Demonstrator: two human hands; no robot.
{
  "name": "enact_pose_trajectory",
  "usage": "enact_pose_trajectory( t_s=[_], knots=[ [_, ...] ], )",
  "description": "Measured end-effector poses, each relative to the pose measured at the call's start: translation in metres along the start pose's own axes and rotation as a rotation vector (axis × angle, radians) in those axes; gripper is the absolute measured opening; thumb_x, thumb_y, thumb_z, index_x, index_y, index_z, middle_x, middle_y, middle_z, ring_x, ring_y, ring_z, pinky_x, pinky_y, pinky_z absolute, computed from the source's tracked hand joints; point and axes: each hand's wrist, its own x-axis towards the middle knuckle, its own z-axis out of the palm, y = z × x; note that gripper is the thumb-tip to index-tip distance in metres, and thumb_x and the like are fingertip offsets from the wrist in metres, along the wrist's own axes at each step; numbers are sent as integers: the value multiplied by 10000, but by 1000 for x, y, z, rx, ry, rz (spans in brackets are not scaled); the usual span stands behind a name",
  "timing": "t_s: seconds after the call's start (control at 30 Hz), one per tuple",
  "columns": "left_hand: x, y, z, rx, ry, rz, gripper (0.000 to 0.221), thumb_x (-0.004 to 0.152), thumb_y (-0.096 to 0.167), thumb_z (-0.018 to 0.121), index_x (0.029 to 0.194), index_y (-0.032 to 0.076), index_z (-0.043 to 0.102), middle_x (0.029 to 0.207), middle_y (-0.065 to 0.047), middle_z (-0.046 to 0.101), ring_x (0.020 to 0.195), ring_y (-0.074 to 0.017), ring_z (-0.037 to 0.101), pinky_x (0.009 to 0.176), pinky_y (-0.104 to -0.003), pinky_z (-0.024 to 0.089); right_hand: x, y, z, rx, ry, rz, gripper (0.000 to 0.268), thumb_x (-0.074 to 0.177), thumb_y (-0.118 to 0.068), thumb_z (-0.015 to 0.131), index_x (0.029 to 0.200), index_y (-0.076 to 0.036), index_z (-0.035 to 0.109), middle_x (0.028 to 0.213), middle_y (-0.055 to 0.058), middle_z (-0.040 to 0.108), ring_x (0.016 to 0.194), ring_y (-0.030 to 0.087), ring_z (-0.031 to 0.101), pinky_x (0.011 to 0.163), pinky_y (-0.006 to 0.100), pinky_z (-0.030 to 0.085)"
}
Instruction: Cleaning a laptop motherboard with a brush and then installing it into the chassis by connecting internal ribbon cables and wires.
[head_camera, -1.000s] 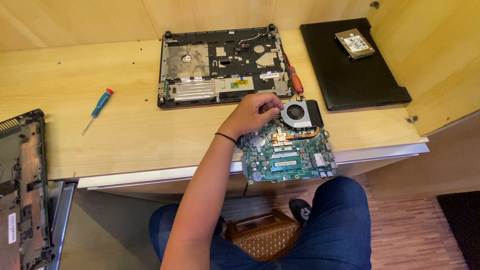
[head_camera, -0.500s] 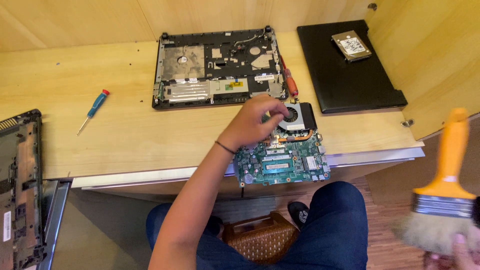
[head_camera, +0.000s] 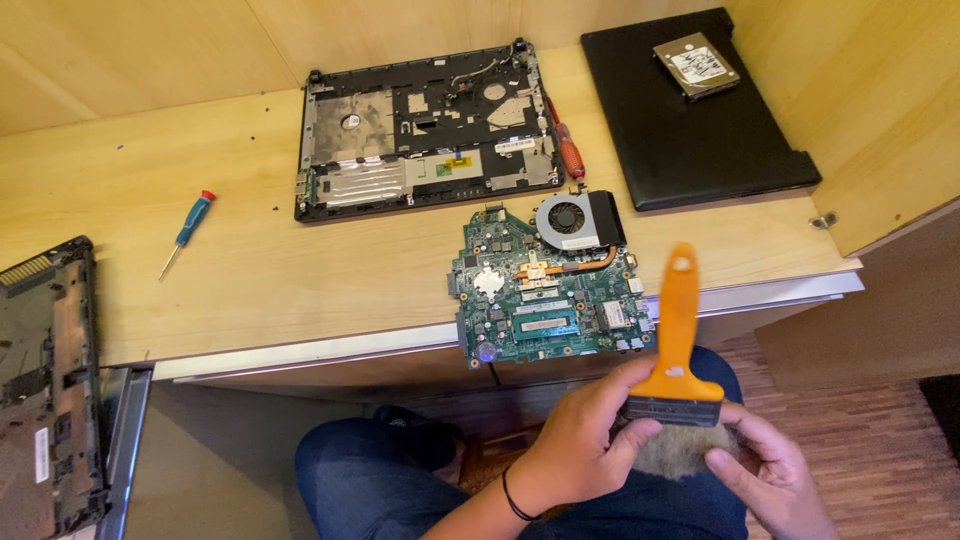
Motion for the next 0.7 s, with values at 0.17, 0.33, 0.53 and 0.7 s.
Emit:
enact_pose_trajectory(
  t_s=[0.17,0.33,0.53,0.7],
  knots=[
    [-14,5,-16,361,-333,159,502,877,140,599,1349,171,430,975,-85,646,865,-335,629,696,-437,471,13,-28,4,-328,-339,-101,650,715,-306,693,1266,14,561,1309,141,596,1164,200,539,1021,322,384],
    [-34,-18,-7,398,-275,155,452,875,170,617,1302,123,475,967,-114,633,840,-343,614,713,-448,457,15,-35,62,-2,-318,-244,410,949,-358,531,990,26,669,911,177,633,898,268,602,819,355,466],
    [-68,-62,-33,44,154,-168,410,923,286,556,1285,97,523,1040,-91,671,939,-223,631,831,-346,484,26,-8,61,333,-78,-87,390,1005,-312,494,1082,65,555,812,213,615,836,358,631,817,464,508],
    [-76,-95,-69,-781,545,-321,314,912,181,555,1168,1,526,1066,-260,655,897,-332,666,744,-347,522,49,3,61,139,-64,71,519,953,-256,486,1310,116,424,832,229,645,800,299,646,773,349,507]
  ],
)
